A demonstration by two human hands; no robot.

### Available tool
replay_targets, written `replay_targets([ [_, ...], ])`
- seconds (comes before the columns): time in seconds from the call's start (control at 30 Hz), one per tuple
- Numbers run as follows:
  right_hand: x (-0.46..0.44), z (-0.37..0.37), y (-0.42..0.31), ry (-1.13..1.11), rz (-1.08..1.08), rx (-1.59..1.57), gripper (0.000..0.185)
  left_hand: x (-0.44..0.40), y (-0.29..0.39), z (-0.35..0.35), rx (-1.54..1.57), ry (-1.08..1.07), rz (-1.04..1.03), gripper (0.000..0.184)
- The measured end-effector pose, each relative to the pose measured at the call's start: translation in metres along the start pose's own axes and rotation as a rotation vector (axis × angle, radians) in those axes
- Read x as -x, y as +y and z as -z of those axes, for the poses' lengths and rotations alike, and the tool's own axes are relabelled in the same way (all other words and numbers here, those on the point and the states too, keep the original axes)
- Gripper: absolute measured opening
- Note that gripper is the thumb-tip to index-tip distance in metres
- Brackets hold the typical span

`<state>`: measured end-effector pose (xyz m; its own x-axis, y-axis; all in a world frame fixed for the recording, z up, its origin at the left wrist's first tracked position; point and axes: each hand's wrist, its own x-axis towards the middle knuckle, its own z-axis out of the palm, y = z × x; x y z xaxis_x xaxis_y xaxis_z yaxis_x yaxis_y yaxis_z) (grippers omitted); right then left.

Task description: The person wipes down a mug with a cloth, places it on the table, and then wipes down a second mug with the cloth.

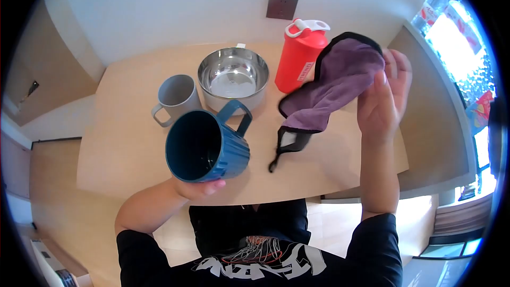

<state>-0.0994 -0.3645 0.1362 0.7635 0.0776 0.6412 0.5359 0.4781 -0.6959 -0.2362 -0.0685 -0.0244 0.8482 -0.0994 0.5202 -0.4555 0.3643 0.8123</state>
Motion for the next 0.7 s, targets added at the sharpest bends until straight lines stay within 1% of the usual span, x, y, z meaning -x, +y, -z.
replay_targets([
  [0.03,0.006,0.027,0.001,-0.058,-0.178,-0.057,0.040,0.002,-0.003,0.005,-0.022,-0.011,0.006,0.097],
  [0.07,0.016,0.047,0.006,-0.047,-0.486,0.149,0.046,-0.001,0.002,0.002,-0.006,0.011,-0.009,0.092],
  [0.1,0.032,0.063,0.013,-0.032,-0.790,0.360,0.053,-0.004,0.003,-0.001,0.021,0.037,-0.024,0.095],
  [0.17,0.070,0.065,0.033,-0.093,-0.843,0.475,0.047,-0.012,0.007,-0.007,0.070,0.090,-0.025,0.103],
  [0.27,0.092,0.074,0.027,-0.082,-1.047,0.306,0.039,-0.029,0.015,-0.022,0.063,0.136,-0.173,0.119],
  [0.37,0.091,0.072,0.009,-0.064,-0.785,0.264,0.037,-0.033,0.021,-0.027,0.281,0.118,-0.029,0.129],
  [0.4,0.090,0.062,0.000,-0.049,-0.674,0.302,0.033,-0.035,0.023,-0.028,0.356,0.107,0.008,0.124],
  [0.47,0.078,0.032,-0.025,-0.411,-0.349,0.299,0.038,-0.035,0.023,-0.028,0.488,0.155,0.094,0.119],
  [0.5,0.073,0.018,-0.027,-0.574,-0.185,0.379,0.041,-0.034,0.022,-0.027,0.557,0.180,0.135,0.117],
  [0.53,0.069,0.004,-0.029,-0.713,-0.003,0.437,0.044,-0.033,0.021,-0.024,0.624,0.173,0.190,0.098],
  [0.6,0.054,-0.032,-0.015,-0.951,0.376,0.710,0.051,-0.031,0.022,-0.025,0.706,0.161,0.267,0.085],
  [0.67,0.051,-0.072,-0.010,-1.163,0.260,1.034,0.060,-0.032,0.026,-0.028,0.766,0.170,0.330,0.076],
  [0.7,0.053,-0.095,-0.013,-1.237,-0.072,1.209,0.066,-0.034,0.030,-0.030,0.782,0.185,0.357,0.072],
])
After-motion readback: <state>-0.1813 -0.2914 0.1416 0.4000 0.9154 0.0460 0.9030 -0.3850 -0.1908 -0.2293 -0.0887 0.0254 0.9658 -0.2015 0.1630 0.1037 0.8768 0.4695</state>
